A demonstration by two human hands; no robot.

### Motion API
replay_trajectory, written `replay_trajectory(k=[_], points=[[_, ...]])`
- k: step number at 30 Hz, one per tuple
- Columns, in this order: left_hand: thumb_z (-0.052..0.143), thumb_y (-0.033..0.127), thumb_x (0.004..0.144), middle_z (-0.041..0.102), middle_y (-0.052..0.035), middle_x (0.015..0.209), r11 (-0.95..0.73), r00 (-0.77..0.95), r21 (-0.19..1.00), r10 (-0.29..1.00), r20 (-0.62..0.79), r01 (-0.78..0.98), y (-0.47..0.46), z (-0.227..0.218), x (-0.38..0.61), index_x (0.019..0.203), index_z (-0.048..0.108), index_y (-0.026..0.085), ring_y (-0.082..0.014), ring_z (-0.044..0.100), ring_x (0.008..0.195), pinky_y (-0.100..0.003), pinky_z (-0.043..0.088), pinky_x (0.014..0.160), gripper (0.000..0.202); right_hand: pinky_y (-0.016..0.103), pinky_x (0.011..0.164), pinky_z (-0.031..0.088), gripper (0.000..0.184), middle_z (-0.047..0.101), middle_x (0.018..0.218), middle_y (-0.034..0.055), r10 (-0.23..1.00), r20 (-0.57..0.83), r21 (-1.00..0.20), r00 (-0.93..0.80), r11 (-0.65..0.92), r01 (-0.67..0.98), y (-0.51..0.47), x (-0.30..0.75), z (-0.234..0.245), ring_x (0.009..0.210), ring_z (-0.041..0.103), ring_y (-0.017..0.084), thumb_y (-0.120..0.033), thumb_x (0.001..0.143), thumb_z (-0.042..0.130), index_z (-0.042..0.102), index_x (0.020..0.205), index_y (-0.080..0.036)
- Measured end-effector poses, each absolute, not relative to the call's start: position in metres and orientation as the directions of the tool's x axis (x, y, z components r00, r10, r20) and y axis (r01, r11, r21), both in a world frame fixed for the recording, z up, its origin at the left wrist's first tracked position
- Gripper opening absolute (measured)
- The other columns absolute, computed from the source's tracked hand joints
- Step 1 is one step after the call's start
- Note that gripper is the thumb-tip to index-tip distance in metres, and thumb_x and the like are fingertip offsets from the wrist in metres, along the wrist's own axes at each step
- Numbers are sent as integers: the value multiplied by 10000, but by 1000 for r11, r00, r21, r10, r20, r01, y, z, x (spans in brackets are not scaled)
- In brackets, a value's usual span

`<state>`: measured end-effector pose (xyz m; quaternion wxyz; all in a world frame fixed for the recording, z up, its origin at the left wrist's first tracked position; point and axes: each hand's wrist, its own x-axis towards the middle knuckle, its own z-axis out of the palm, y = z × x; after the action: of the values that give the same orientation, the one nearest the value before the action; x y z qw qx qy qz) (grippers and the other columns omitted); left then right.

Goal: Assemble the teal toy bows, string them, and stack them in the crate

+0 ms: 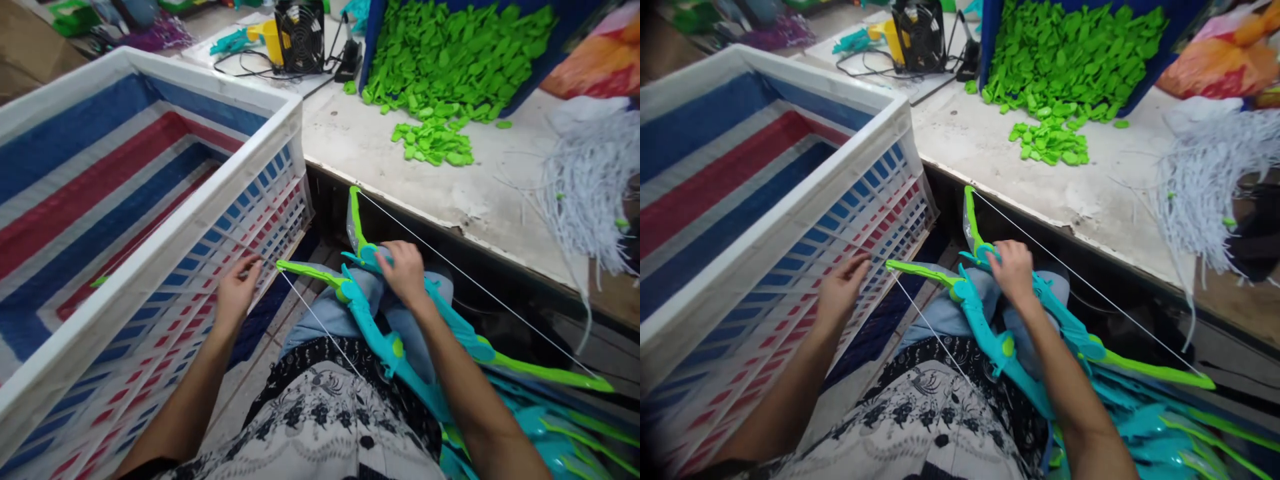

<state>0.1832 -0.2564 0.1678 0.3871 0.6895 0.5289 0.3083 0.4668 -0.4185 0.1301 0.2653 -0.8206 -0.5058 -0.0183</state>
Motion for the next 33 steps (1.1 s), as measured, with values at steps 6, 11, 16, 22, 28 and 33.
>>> replay_trajectory(k=[6,11,16,22,28,33], points=[[497,310,841,679,-39,785,-445,585,709,809,56,547,-295,154,177,849,672,179,-169,627,723,-284,514,706,219,330,680,435,515,660,1065,118,856,-160,-127,491,-512,850,-497,516,115,924,613,273,-482,851,494,508,1264,-174],[450,140,844,553,-114,1274,-864,992,498,-22,124,-82,-359,119,232,1244,536,230,-248,442,1246,-445,386,1019,420,288,637,404,508,693,1022,60,867,-250,-179,431,-479,860,-492,511,113,872,646,246,-505,834,506,497,1282,-265],[407,150,888,627,-114,1012,-938,972,255,-228,57,-235,-385,102,301,1156,560,192,-244,544,1071,-449,370,980,312,275,586,361,585,702,890,90,850,-308,-169,427,-490,855,-484,515,113,787,654,254,-585,794,534,490,1241,-210],[604,358,772,601,-87,883,-938,958,252,-269,-102,-237,-373,130,321,993,571,180,-238,594,793,-356,442,713,286,265,598,352,535,690,963,84,884,-284,-183,372,-431,883,-480,517,123,833,652,248,-594,812,514,486,1208,-236],[616,353,748,615,-71,899,-944,944,268,-253,-212,-193,-368,134,317,1013,557,197,-237,613,774,-336,442,680,314,260,606,362,568,689,954,65,907,-306,-271,290,-375,886,-468,524,125,843,645,244,-618,777,549,508,1221,-265],[575,347,756,644,-94,904,-948,943,309,-168,-289,-74,-367,130,313,1021,567,192,-258,629,774,-338,449,660,307,258,607,365,594,688,933,66,908,-337,-293,248,-351,889,-457,525,119,841,642,246,-630,756,566,533,1229,-271]])
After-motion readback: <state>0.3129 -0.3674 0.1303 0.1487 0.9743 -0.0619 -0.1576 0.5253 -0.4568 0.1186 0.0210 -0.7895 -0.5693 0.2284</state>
